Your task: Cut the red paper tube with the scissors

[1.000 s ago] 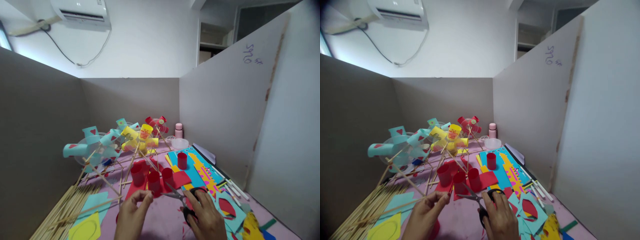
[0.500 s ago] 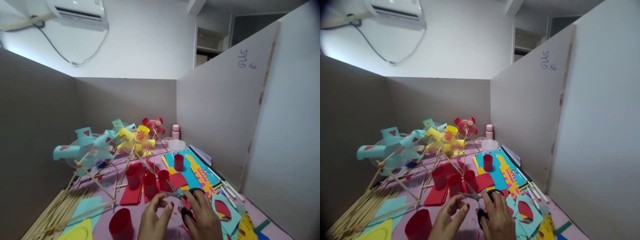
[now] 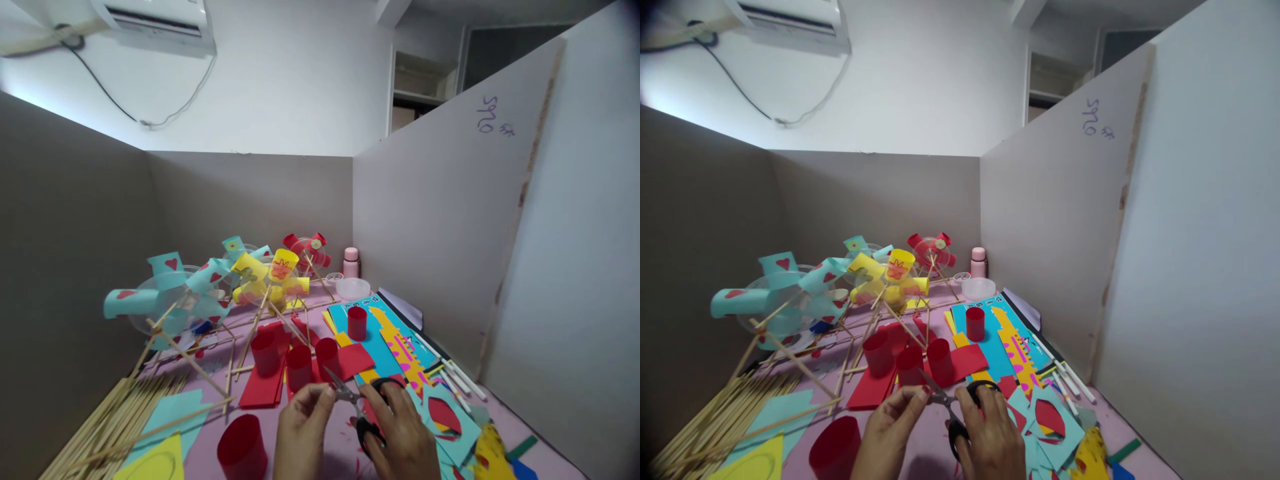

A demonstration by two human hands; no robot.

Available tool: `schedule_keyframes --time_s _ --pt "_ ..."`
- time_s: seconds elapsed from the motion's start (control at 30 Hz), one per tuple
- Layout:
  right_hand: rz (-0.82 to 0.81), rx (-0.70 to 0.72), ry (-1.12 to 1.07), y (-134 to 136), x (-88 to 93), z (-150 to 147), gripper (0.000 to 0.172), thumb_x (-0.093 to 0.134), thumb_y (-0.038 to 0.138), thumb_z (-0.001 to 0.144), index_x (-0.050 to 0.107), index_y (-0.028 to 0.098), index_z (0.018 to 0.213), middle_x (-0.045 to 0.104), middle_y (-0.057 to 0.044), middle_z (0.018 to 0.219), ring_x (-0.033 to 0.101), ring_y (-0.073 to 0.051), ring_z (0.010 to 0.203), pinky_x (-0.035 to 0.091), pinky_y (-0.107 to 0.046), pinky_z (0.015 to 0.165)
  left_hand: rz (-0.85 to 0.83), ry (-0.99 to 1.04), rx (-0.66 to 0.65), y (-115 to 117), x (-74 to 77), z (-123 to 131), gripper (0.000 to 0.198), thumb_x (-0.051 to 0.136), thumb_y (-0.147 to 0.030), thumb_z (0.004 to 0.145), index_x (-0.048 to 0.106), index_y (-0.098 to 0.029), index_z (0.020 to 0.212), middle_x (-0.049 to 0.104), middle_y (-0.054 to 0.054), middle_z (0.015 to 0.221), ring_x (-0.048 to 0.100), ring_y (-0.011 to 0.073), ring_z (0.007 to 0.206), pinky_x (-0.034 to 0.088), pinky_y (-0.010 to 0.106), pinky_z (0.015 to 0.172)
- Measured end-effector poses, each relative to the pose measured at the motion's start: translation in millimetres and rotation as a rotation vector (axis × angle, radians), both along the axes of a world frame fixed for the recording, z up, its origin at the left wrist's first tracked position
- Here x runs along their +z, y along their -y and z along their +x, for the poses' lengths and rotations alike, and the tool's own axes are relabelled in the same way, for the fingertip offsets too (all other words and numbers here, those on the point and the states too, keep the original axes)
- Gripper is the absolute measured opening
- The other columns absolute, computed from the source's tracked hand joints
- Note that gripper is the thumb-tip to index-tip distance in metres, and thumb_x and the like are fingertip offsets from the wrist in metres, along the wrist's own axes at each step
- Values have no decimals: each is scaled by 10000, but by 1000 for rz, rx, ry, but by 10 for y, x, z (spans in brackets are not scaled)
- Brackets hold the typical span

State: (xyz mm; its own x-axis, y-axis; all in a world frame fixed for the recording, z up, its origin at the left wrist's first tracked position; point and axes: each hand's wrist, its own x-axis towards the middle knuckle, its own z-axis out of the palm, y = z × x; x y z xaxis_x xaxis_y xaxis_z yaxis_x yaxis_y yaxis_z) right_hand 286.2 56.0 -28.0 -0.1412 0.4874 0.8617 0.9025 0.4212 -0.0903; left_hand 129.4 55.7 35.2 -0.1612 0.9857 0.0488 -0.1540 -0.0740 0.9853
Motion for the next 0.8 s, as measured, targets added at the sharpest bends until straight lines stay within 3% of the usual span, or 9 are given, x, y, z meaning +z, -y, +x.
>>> schedule_keyframes --time_s 0.13,0.23,0.33,0.37,0.43,0.57,0.63,0.7,0.8 --pt "-26 -10 -66 -43 -39 32 396 506 198 834 505 206 1229 612 -178 1101 628 -387 1009 582 -523 736 2 -15 127 -5 128 -176 342 762 -538 608 651 -216 643 667 -46 658 570 163 744 433 231 729" --pt "-217 117 -421 -47 -22 3 386 576 285 827 535 231 1207 617 -156 1140 590 -387 1072 540 -547 812 14 -115 144 -13 99 -236 365 724 -540 652 584 -224 537 556 -70 538 497 142 641 394 222 664" --pt "-621 569 -869 -27 53 -31 386 632 389 814 547 240 1160 650 -98 1073 652 -240 824 569 -354 661 11 -241 -39 -27 -59 -203 269 739 -454 659 662 -218 558 679 -9 622 597 189 695 432 272 704" --pt "-756 758 -975 -21 82 -33 380 625 436 827 549 242 1144 655 -85 1044 642 -203 763 546 -294 583 10 -269 -112 -33 -117 -186 221 754 -418 646 738 -209 714 757 44 801 651 235 834 457 305 781" --pt "-931 1087 -1122 -14 132 -18 394 581 546 849 558 250 1107 659 -63 981 627 -178 744 486 -232 503 2 -302 -212 -38 -191 -160 503 736 -409 666 699 -187 1116 696 136 1223 589 305 1169 429 392 970" --pt "-1074 1287 -1224 -23 170 35 522 502 694 823 583 241 1070 655 -53 856 633 -186 756 442 -214 493 -25 -261 -198 12 -72 -120 509 579 -533 786 658 -225 1183 648 95 1309 494 262 1295 356 385 1088" --pt "-1079 1241 -1168 -26 166 49 577 446 726 824 624 216 1028 653 -70 815 644 -206 761 461 -232 502 -41 -155 -202 52 58 -62 384 624 -494 786 699 -272 1090 698 39 1214 578 203 1183 429 293 1012" --pt "-1032 1184 -1056 -18 161 43 635 371 752 832 669 203 944 651 -86 790 661 -234 763 494 -270 507 -93 43 -303 71 148 32 392 707 -486 724 700 -243 1032 730 6 779 663 147 654 543 253 620" --pt "-948 1109 -882 25 160 6 683 284 758 852 693 215 914 656 -105 793 679 -268 772 525 -325 512 -102 132 -334 41 153 179 494 759 -556 629 666 -188 946 521 -99 496 398 35 312 286 157 309"
